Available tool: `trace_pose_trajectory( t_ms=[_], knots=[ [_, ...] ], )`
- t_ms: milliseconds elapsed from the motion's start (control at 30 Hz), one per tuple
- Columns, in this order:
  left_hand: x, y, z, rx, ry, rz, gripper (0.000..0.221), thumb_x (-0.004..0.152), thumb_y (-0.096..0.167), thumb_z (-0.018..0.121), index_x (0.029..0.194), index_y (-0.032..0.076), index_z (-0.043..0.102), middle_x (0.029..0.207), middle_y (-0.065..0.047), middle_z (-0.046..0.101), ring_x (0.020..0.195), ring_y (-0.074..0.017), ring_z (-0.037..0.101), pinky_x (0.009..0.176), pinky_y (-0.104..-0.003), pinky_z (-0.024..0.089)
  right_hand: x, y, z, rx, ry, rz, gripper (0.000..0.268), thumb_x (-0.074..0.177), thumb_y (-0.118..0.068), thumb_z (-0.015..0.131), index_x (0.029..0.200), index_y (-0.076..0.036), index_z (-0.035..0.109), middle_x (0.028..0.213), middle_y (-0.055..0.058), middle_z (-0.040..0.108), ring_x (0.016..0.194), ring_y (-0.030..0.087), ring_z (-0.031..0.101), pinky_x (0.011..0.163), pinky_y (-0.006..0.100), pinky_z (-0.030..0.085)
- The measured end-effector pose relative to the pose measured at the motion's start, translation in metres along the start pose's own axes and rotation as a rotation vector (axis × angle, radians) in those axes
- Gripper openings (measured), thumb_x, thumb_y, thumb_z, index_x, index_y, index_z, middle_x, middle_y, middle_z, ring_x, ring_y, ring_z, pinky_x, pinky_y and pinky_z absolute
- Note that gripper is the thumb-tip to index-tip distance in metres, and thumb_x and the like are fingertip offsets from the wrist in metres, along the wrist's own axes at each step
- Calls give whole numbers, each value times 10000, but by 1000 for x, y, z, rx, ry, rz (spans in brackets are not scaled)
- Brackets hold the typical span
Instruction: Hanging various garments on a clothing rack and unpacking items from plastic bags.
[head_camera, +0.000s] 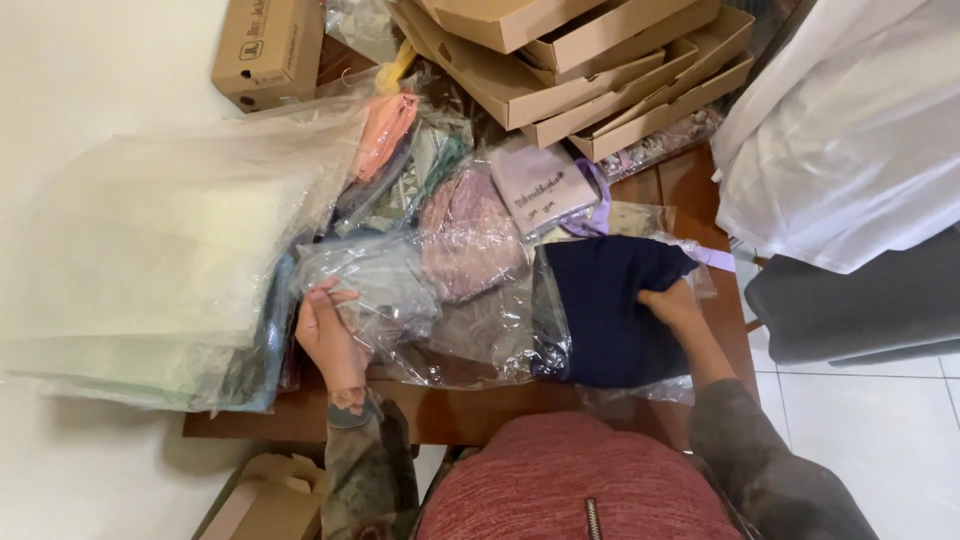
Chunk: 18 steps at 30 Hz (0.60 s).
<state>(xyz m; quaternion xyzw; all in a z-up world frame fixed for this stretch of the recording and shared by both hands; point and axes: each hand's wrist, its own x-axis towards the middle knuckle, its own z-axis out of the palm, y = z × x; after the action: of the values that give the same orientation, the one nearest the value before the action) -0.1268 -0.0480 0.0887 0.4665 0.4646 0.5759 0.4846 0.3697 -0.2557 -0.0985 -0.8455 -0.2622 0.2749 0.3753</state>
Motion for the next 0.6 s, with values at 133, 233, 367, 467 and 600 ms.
trace_pose_trajectory(
  t_ms=[133, 233, 367, 467, 600],
  knots=[
    [5, 24, 8, -181, 67, 25, 366, 1125, 340, 482, 1198, 30, 663, 871, -29, 690, 649, -19, 538, 486, -174, 360, -24, -37, -5, -303, 230, -137, 703, 691, -273, 854, 1267, 40, 602, 1277, 270, 615, 1180, 438, 585, 1002, 519, 464],
    [7, 30, 8, -275, 86, 30, 360, 1119, 346, 501, 1206, 35, 659, 878, -24, 668, 675, -32, 568, 474, -183, 378, -63, -81, -16, -421, 523, -360, 826, 744, -280, 884, 1407, 21, 493, 1496, 310, 447, 1356, 512, 413, 1086, 575, 339],
    [12, 59, 8, -287, 186, 72, 347, 1108, 341, 521, 1224, 44, 658, 907, -25, 674, 720, -45, 615, 463, -196, 406, -117, -163, -32, -229, 531, -628, 667, 913, -273, 816, 1468, -54, 517, 1537, 278, 435, 1432, 449, 399, 1175, 540, 317],
    [15, 75, 7, -325, 196, -10, 375, 1086, 367, 515, 1246, 61, 660, 931, -20, 712, 720, -20, 629, 465, -171, 413, -106, -156, -3, 329, 83, -549, 527, 1001, -302, 651, 1457, -82, 507, 1457, 194, 546, 1395, 353, 488, 1171, 488, 342],
    [15, 23, -1, -329, 46, 36, 382, 1110, 364, 562, 1261, 31, 671, 955, -78, 738, 595, -29, 528, 449, -177, 394, -107, -180, 14, 975, -438, -245, 512, 1045, -382, 486, 1448, -68, 516, 1370, 171, 634, 1293, 325, 578, 1094, 474, 383]
  ],
)
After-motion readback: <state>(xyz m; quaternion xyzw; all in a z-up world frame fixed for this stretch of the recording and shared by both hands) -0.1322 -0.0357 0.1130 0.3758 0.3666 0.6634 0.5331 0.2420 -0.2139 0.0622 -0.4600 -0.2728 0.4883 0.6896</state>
